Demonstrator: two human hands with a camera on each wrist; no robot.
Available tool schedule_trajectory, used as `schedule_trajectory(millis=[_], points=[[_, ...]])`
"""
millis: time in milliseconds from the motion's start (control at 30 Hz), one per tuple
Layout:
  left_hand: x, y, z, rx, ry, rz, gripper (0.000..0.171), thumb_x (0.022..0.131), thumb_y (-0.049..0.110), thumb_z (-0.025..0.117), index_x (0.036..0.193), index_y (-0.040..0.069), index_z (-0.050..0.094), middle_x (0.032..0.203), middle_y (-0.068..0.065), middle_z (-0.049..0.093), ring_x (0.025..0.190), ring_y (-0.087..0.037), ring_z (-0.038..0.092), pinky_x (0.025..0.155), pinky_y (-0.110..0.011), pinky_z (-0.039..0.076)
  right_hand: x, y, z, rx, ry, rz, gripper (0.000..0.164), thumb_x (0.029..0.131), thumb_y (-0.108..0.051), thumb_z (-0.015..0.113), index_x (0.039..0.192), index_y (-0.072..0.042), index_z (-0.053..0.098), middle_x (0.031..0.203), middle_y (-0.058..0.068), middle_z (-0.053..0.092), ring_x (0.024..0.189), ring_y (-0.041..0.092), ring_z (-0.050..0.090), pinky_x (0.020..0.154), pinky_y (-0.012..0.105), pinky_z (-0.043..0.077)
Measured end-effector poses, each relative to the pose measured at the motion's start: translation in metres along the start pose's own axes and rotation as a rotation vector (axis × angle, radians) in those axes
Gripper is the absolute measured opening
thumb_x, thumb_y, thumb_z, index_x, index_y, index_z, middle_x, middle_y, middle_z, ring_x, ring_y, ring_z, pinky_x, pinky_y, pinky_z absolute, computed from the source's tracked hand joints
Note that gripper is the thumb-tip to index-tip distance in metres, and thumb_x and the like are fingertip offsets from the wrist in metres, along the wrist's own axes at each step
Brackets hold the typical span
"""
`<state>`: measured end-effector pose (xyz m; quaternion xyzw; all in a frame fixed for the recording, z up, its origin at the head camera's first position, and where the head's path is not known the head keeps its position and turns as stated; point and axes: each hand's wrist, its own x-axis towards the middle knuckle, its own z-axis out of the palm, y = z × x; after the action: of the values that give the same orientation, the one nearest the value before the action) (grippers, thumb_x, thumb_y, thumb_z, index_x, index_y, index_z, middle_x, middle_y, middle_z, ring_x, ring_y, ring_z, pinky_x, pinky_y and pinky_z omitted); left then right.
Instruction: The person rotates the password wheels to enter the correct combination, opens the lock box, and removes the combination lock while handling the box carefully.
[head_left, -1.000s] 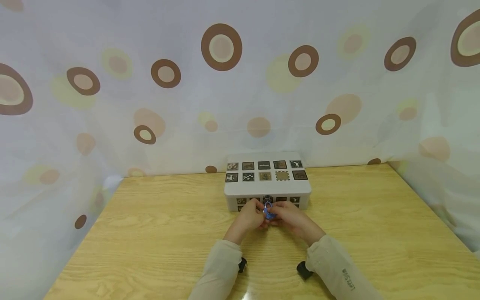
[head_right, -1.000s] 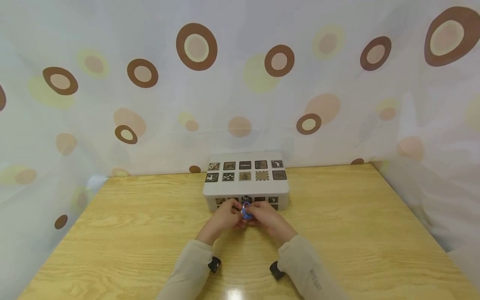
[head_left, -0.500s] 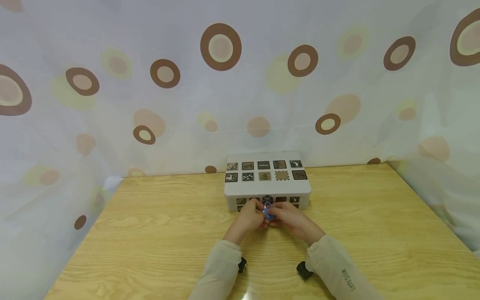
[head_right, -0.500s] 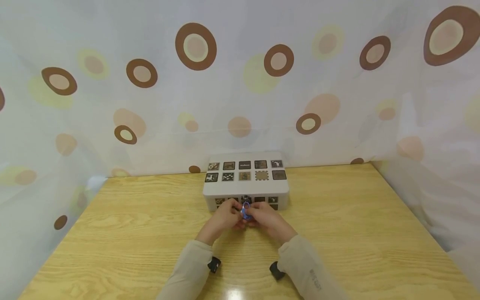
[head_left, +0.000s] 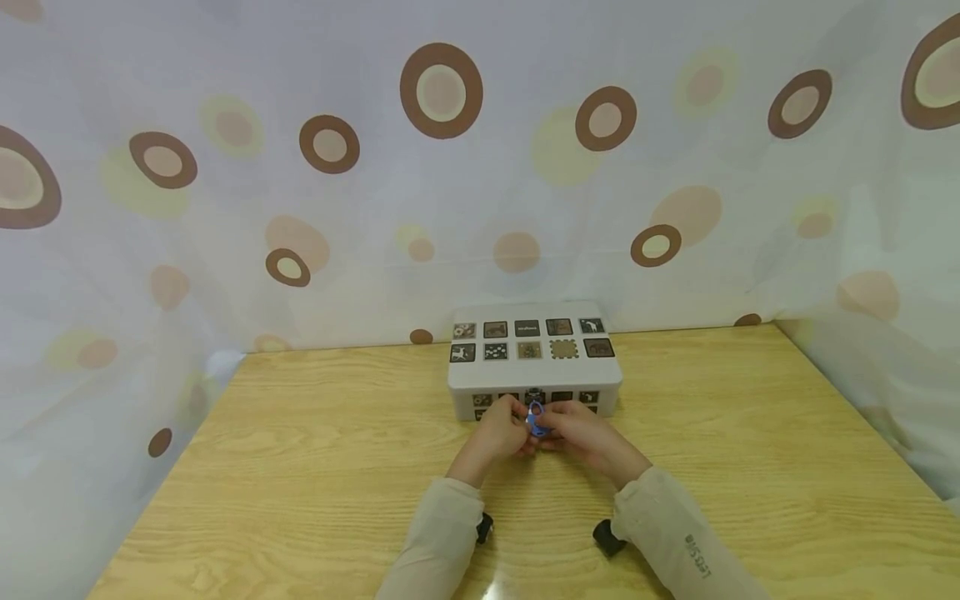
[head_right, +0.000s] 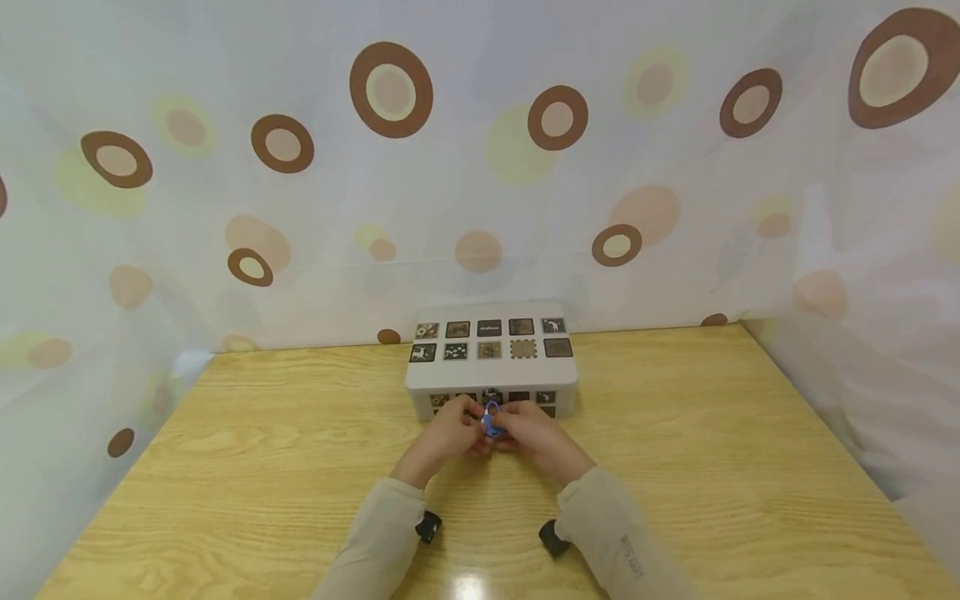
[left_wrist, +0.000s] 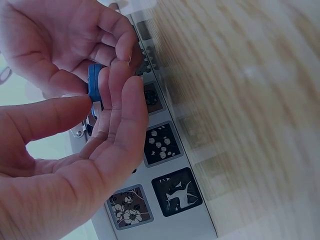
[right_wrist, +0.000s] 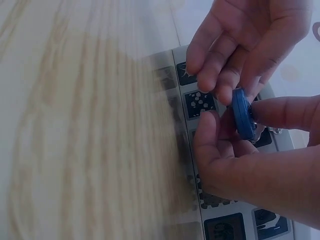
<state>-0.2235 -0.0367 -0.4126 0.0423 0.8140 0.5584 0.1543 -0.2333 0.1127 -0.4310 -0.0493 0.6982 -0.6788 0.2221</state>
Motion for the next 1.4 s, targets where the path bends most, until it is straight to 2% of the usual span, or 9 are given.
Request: schedule_trajectory(millis=[400, 667, 933, 1400], points=[[-0.001, 0.0, 0.0, 0.004, 0.004, 0.006, 0.012, 0.091, -0.011, 0.051, 0.101, -0.005, 0.05, 0.076, -0.022, 0.066, 0.075, -0.039, 0.069, 0.062, -0.039, 0.058, 0.001, 0.003, 0.001, -0.017, 0.008, -0.003, 0.029, 0.098, -0.002, 0.042, 0.115, 0.02, 0.049, 0.091, 0.008, 0.06, 0.076, 0.01, 0.06, 0.074, 0.025, 0.054], [-0.001, 0.0, 0.0, -0.006, 0.002, 0.002, 0.013, 0.091, -0.011, 0.051, 0.103, -0.005, 0.049, 0.076, -0.021, 0.065, 0.075, -0.039, 0.069, 0.062, -0.038, 0.058, -0.001, 0.0, -0.004, 0.056, -0.016, -0.006, 0.034, 0.1, -0.008, 0.042, 0.114, 0.023, 0.05, 0.084, 0.004, 0.063, 0.072, 0.01, 0.062, 0.071, 0.023, 0.054], [-0.001, -0.001, 0.001, -0.017, 0.007, -0.011, 0.013, 0.091, -0.011, 0.051, 0.102, -0.004, 0.049, 0.074, -0.019, 0.065, 0.072, -0.037, 0.069, 0.062, -0.038, 0.058, -0.001, -0.001, -0.01, -0.008, -0.028, 0.019, 0.039, 0.097, -0.004, 0.043, 0.123, 0.024, 0.044, 0.093, 0.007, 0.061, 0.077, 0.011, 0.06, 0.075, 0.025, 0.054], [0.001, 0.0, 0.001, -0.015, 0.004, -0.014, 0.014, 0.091, -0.011, 0.051, 0.102, -0.004, 0.049, 0.076, -0.021, 0.065, 0.074, -0.038, 0.069, 0.062, -0.037, 0.058, 0.003, 0.0, -0.012, -0.039, -0.03, 0.034, 0.039, 0.096, -0.005, 0.045, 0.123, 0.023, 0.043, 0.094, 0.008, 0.061, 0.079, 0.011, 0.06, 0.077, 0.026, 0.054]])
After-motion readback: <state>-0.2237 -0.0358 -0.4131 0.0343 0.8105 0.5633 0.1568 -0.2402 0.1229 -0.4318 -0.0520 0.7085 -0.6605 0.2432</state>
